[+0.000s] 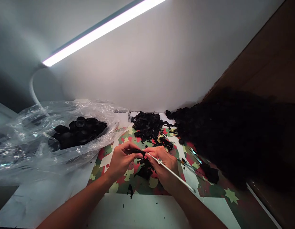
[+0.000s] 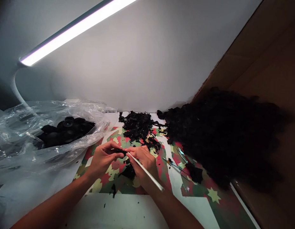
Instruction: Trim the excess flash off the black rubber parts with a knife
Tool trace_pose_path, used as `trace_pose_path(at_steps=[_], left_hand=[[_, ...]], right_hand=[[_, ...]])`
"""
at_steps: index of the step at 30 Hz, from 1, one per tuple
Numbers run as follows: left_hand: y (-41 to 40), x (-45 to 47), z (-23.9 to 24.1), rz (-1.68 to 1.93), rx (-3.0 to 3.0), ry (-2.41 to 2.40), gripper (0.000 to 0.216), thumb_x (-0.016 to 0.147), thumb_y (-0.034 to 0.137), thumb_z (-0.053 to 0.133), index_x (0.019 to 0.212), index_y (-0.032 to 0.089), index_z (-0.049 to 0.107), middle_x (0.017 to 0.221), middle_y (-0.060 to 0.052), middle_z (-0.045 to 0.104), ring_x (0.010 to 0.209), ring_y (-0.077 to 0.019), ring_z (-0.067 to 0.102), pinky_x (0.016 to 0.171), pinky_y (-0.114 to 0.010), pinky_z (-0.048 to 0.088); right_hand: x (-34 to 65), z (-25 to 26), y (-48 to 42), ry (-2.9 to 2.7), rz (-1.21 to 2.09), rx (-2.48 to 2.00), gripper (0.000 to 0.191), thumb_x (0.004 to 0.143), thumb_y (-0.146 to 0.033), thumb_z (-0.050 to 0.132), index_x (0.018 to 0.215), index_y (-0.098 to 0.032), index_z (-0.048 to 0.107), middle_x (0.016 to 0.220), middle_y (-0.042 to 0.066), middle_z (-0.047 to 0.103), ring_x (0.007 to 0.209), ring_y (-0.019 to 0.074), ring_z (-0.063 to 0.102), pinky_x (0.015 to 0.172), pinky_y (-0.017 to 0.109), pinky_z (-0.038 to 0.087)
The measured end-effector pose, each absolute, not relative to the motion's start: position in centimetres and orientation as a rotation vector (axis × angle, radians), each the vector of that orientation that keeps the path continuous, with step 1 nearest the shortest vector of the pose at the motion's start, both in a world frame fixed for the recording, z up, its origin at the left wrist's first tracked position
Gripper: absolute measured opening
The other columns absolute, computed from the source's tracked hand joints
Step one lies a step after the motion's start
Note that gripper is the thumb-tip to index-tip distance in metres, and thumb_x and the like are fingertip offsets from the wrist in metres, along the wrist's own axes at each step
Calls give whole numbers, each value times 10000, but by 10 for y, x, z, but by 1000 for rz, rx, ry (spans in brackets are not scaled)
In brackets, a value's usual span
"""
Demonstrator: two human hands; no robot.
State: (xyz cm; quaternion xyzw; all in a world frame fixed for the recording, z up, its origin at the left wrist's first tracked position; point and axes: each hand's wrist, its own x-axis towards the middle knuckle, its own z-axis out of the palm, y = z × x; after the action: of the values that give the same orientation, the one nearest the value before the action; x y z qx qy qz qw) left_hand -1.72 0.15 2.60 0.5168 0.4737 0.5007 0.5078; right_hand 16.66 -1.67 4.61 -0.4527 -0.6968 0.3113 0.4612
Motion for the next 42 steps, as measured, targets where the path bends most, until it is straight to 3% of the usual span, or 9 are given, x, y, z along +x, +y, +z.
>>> trace_pose_path(at_steps=[6, 12, 19, 34, 42], left_hand=[[2, -17, 31, 1228, 1165, 1096, 176, 655, 194, 882, 749, 169, 735, 695, -2, 715, 649, -131, 652, 612, -220, 537], [1, -16, 34, 1220, 1112, 1048, 208, 641, 205, 897, 770, 165, 738, 710, -12, 739, 660, -149, 695, 601, -226, 559], [2, -16, 34, 1199, 1150, 1064, 233, 629, 245, 914, 757, 158, 740, 702, -15, 738, 647, -155, 696, 611, -241, 569], [0, -18, 31, 1169, 1278, 1133, 194, 693, 266, 880, 774, 160, 739, 724, -19, 733, 673, -164, 697, 632, -246, 563], [0, -17, 30, 1151, 1278, 1119, 172, 692, 230, 877, 776, 174, 737, 715, -6, 746, 677, -158, 710, 644, -235, 566]], right_hand=[[171, 32, -9, -1723, 650, -1107, 183, 997, -243, 545, 912, -271, 705, 1030, 27, 772, 932, 225, 682, 899, 375, 481], [179, 39, -4, -1541, 962, -1118, 199, 925, -334, 676, 754, -234, 678, 1076, 55, 782, 998, 252, 721, 867, 370, 528], [183, 41, -4, -1573, 1232, -1081, 223, 937, -387, 664, 800, -212, 683, 1105, 82, 779, 904, 231, 735, 769, 339, 543], [187, 49, -4, -1757, 1076, -1122, 200, 943, -318, 638, 776, -225, 693, 1055, 47, 786, 814, 209, 720, 720, 323, 515], [177, 43, -12, -1860, 801, -1126, 167, 980, -272, 566, 1005, -287, 730, 912, 15, 774, 815, 221, 674, 736, 332, 498]])
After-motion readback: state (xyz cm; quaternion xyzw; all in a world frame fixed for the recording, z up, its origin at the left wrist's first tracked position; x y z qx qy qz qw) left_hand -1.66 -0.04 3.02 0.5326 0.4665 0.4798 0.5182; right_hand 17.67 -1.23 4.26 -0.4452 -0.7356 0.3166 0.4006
